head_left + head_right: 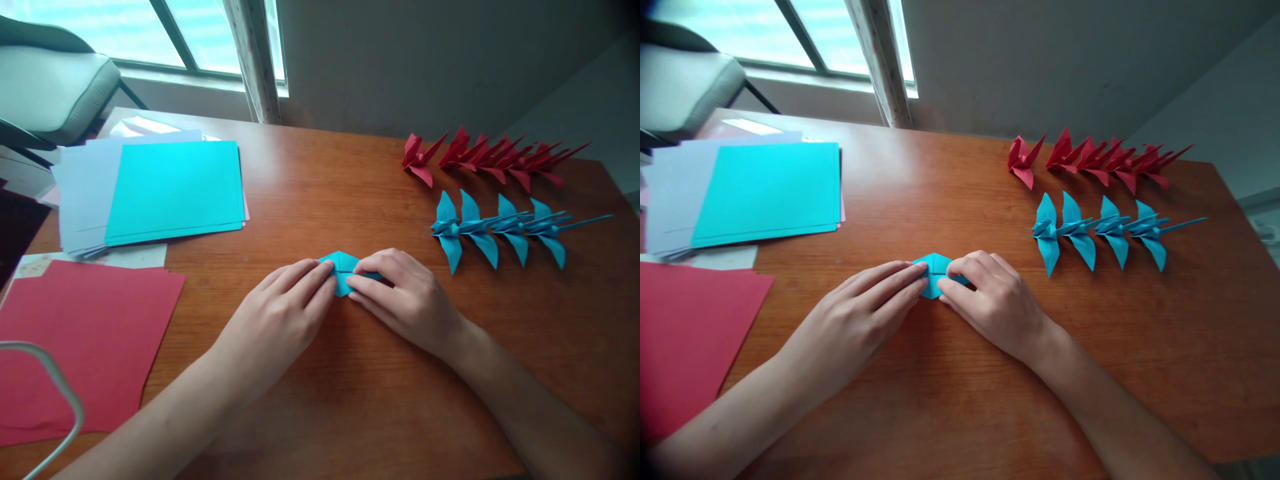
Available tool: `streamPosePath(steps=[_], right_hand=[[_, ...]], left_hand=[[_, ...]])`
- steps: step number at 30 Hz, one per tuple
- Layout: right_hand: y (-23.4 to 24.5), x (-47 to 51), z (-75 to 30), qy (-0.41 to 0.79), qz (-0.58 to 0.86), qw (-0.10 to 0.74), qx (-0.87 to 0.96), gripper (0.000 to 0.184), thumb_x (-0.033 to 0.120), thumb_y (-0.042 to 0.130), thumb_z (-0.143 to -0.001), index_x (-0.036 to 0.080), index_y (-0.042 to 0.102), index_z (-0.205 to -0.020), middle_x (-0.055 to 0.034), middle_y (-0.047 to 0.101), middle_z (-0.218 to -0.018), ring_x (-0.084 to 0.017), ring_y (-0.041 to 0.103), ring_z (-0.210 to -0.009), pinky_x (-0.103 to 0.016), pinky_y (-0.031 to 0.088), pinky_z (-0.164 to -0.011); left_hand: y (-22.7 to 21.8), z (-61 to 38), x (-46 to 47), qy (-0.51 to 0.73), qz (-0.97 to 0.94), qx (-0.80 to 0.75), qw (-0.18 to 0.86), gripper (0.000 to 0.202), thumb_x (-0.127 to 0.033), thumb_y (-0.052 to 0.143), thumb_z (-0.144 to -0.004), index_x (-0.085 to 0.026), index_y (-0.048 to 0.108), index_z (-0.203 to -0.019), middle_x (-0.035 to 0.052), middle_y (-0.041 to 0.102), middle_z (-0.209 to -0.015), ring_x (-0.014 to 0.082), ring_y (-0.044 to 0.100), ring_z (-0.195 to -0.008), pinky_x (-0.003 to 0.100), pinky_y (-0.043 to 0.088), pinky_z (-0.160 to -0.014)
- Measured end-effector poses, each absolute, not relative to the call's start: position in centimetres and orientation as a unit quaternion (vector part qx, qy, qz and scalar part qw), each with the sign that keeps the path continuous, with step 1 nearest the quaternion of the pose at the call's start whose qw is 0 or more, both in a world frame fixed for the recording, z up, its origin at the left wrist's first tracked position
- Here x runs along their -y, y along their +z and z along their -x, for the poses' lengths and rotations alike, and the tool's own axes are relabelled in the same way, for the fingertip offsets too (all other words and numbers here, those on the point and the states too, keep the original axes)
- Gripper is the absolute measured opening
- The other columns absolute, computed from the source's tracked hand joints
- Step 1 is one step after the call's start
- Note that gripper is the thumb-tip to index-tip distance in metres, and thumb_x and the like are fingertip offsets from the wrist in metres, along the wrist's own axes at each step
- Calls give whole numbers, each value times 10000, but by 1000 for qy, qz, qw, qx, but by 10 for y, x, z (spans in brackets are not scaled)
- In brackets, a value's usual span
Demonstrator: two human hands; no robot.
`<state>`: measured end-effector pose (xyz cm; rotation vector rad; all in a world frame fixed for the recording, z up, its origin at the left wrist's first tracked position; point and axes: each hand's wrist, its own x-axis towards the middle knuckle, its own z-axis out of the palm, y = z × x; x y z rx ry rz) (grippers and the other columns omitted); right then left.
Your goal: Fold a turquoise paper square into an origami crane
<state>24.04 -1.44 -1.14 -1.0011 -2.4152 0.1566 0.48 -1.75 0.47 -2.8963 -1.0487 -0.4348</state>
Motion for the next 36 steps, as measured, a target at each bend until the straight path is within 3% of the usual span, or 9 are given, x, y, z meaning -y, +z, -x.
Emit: streamPosePath(steps=[4, 12, 22, 36], right_hand=[[-11, 17, -236, 22, 369, 268, 890, 118, 145, 651, -907, 201, 717, -988, -106, 717, -1052, -248, 625, -987, -395, 545, -823], [-13, 17, -235, 22, 359, 240, 902, 158, 120, 575, -943, 191, 704, -999, -65, 712, -902, -177, 579, -756, -338, 482, -695], [-16, 16, -228, 189, 457, 266, 827, 98, 169, 560, -956, 213, 632, -906, -52, 651, -914, -191, 601, -855, -342, 501, -799], [-13, 15, -219, 219, 507, 282, 784, 96, 136, 586, -916, 220, 607, -876, -33, 631, -873, -181, 599, -834, -321, 491, -750]], left_hand=[[3, -3, 14, -171, 927, 333, -3, 295, -181, 447, -1020, -139, 697, -1172, 66, 720, -1264, 259, 677, -1147, 394, 590, -919], [-2, 2, 10, -203, 919, 337, -41, 211, -200, 557, -983, -199, 715, -1125, 41, 720, -1260, 243, 692, -1114, 392, 594, -913], [-11, -5, 2, -279, 846, 407, -201, 103, -185, 615, -946, -202, 717, -949, 42, 747, -1092, 183, 655, -971, 327, 561, -861], [-8, -13, 1, -283, 833, 427, -207, 79, -178, 599, -940, -195, 665, -899, 42, 710, -1047, 178, 622, -929, 321, 513, -839]])
